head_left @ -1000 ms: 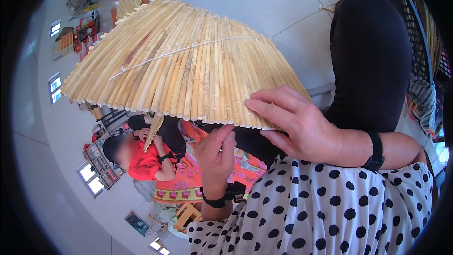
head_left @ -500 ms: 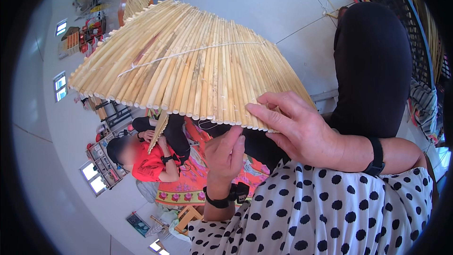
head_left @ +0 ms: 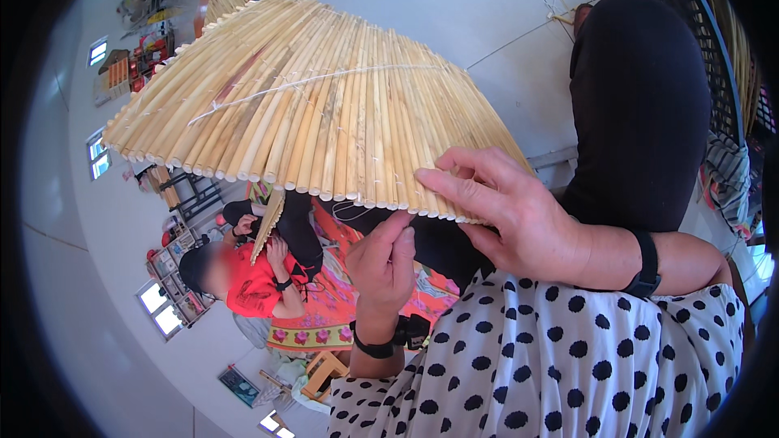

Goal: The person sits on the floor and weaves a bamboo mat by threading a white string through the edges of bamboo strips. They repeatedly pull the string through the mat and adjust the alignment of the strips.

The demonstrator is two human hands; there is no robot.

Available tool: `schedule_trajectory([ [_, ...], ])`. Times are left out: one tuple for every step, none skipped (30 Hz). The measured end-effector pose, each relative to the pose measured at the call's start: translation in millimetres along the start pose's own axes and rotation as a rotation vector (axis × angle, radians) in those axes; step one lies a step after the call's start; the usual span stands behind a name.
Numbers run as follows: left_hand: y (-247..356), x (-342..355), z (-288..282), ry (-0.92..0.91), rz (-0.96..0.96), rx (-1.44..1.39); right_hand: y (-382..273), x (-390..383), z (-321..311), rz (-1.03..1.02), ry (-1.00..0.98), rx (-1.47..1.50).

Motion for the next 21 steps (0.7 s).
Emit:
schedule_trajectory([
  [-0.1, -0.3, 0.2, 0.002, 0.002, 0.001, 1.0, 0.4, 0.0, 0.014, -0.006, 0.013],
  [-0.2, -0.6, 0.3, 0.005, 0.004, 0.002, 1.3, 0.9, -0.4, 0.016, -0.005, 0.019],
  [2.1, 0.0, 0.8, -0.003, 0.028, 0.018, 1.8, 1.5, -0.7, 0.018, -0.005, 0.024],
  [5.5, 2.0, 0.8, -0.010, 0.053, 0.034, 1.6, 2.1, -1.7, 0.020, -0.004, 0.029],
  [8.2, 3.7, 0.9, -0.018, 0.078, 0.049, 1.4, 2.5, -2.5, 0.025, -0.005, 0.021],
  [8.9, 4.9, 1.5, -0.028, 0.085, 0.041, 1.2, 2.9, -3.5, 0.030, -0.006, 0.013],
  [8.7, 5.9, 2.4, -0.040, 0.093, 0.033, 1.7, 3.0, -3.7, 0.034, -0.006, 0.005],
  [8.6, 7.0, 3.2, -0.051, 0.102, 0.026, 2.5, 3.1, -3.9, 0.040, -0.003, 0.016],
  [8.2, 9.0, 3.3, -0.060, 0.102, 0.017, 3.4, 3.2, -4.2, 0.046, -0.001, 0.027],
  [7.7, 12.0, 3.8, -0.070, 0.103, 0.007, 4.8, 3.7, -4.8, 0.052, 0.003, 0.036],
  [6.9, 14.0, 4.6, -0.079, 0.105, -0.003, 5.7, 4.3, -5.6, 0.055, 0.008, 0.035],
  [4.2, 14.8, 5.4, -0.080, 0.097, -0.013, 6.4, 5.2, -6.4, 0.058, 0.014, 0.034],
  [2.1, 14.8, 5.4, -0.081, 0.089, -0.022, 5.7, 5.7, -7.4, 0.060, 0.020, 0.035],
  [1.0, 15.3, 5.3, -0.082, 0.081, -0.030, 5.0, 6.2, -8.1, 0.060, 0.025, 0.035],
  [1.7, 16.4, 4.3, -0.069, 0.076, -0.026, 4.2, 6.6, -8.9, 0.059, 0.030, 0.034],
  [2.1, 17.8, 4.8, -0.055, 0.072, -0.024, 4.4, 7.3, -9.4, 0.059, 0.035, 0.030],
  [2.9, 19.2, 5.3, -0.042, 0.068, -0.022, 4.4, 8.2, -10.2, 0.054, 0.043, 0.022],
  [1.5, 20.7, 5.3, -0.029, 0.021, -0.043, 4.3, 9.1, -11.0, 0.049, 0.051, 0.013],
  [0.9, 21.6, 5.2, -0.015, -0.027, -0.063, 4.3, 10.0, -11.7, 0.043, 0.056, 0.007],
  [-1.1, 22.2, 5.8, -0.001, -0.076, -0.082, 4.3, 11.0, -12.4, 0.040, 0.062, 0.005],
  [-0.9, 23.0, 6.9, 0.016, -0.074, -0.087, 4.4, 11.9, -13.0, 0.037, 0.068, 0.002],
])
Point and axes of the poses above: each hand's wrist, its own x-axis towards the middle knuckle, its own z-axis out of the palm, y = z × x, the point moved 8 cm from there along x, towards the middle knuckle, and after that the axes turned 4 degrees about y, right-handed, at the moved point
